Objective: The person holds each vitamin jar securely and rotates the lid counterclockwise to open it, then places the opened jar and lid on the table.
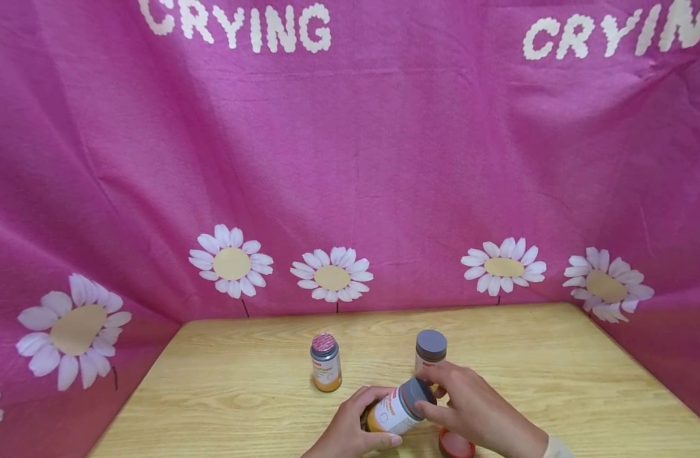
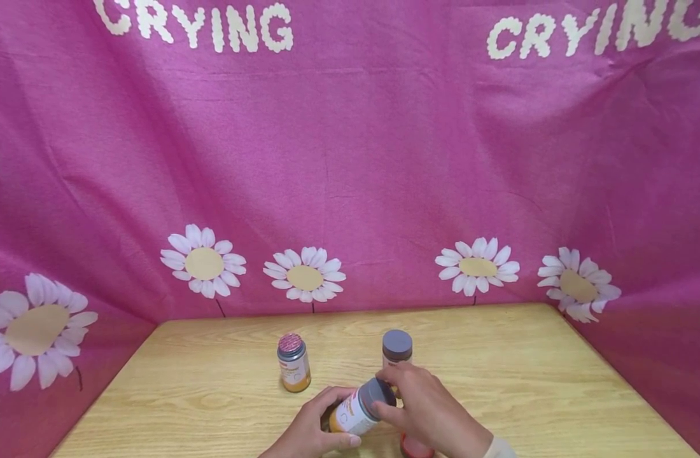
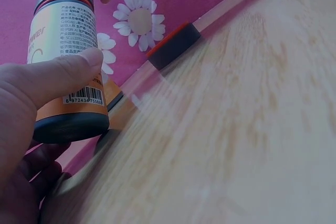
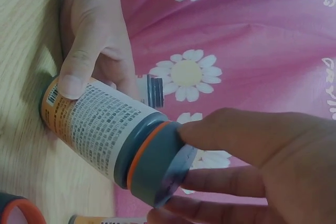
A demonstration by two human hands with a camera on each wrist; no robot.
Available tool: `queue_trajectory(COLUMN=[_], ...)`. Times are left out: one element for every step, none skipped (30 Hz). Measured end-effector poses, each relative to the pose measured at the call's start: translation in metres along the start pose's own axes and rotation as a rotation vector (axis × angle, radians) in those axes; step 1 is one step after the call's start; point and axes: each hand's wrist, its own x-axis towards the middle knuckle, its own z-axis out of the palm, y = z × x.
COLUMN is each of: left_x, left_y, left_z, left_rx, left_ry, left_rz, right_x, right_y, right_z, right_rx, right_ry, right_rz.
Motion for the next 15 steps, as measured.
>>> queue_trajectory(left_x=[-0.0001, -0.0001, -0.0001, -0.0002, -0.0002, -0.0005, -0.0007, -0.0008, -0.0009, -0.0009, -0.0009, -0.0009, -0.0008, -0.0008, -0.0008], left_y=[-0.0001, -0.0002, 0.0, 0.0002, 0.0004, 0.0008, 0.0009, 0.001, 0.0012, 0.0014, 0.0016, 0.0019, 0.0021, 0.002, 0.0021], left_z=[0.0, 0.0, -0.0001, 0.0, -0.0001, -0.0001, -0.0001, -0.0002, -0.0001, -0.0001, -0.0001, -0.0001, 0.0, 0.0, 0.0], left_rx=[-0.001, -0.002, -0.006, -0.008, -0.01, -0.012, -0.016, -0.017, -0.019, -0.021, -0.021, -0.017, -0.014, -0.013, -0.011], left_ry=[-0.001, -0.001, -0.002, -0.002, -0.002, -0.002, -0.002, -0.002, -0.002, -0.002, -0.002, -0.001, -0.001, 0.0, 0.0], left_rz=[-0.001, -0.001, -0.004, -0.007, -0.009, -0.015, -0.023, -0.026, -0.028, -0.027, -0.025, -0.022, -0.019, -0.016, -0.017], right_x=[-0.0001, -0.0005, -0.0008, -0.001, -0.0013, -0.0017, -0.002, -0.0025, -0.0028, -0.0031, -0.0034, -0.0036, -0.0036, -0.0035, -0.0031], right_y=[-0.0001, -0.0001, -0.0002, -0.0005, -0.0008, -0.001, -0.0011, -0.001, -0.001, -0.0008, -0.0006, -0.0003, 0.0001, 0.0005, 0.0006], right_z=[-0.0006, -0.0008, -0.0011, -0.0014, -0.0015, -0.0018, -0.002, -0.0021, -0.0024, -0.0026, -0.0029, -0.0031, -0.0032, -0.0034, -0.0036], right_rx=[0.0, -0.003, -0.007, -0.008, -0.01, -0.011, -0.008, -0.006, -0.005, -0.007, -0.013, -0.023, -0.033, -0.038, -0.037], right_ry=[-0.008, -0.006, -0.009, -0.012, -0.013, -0.017, -0.02, -0.023, -0.027, -0.029, -0.03, -0.029, -0.028, -0.034, -0.045], right_rz=[-0.006, -0.022, -0.03, -0.035, -0.042, -0.048, -0.055, -0.063, -0.069, -0.074, -0.082, -0.089, -0.098, -0.099, -0.092])
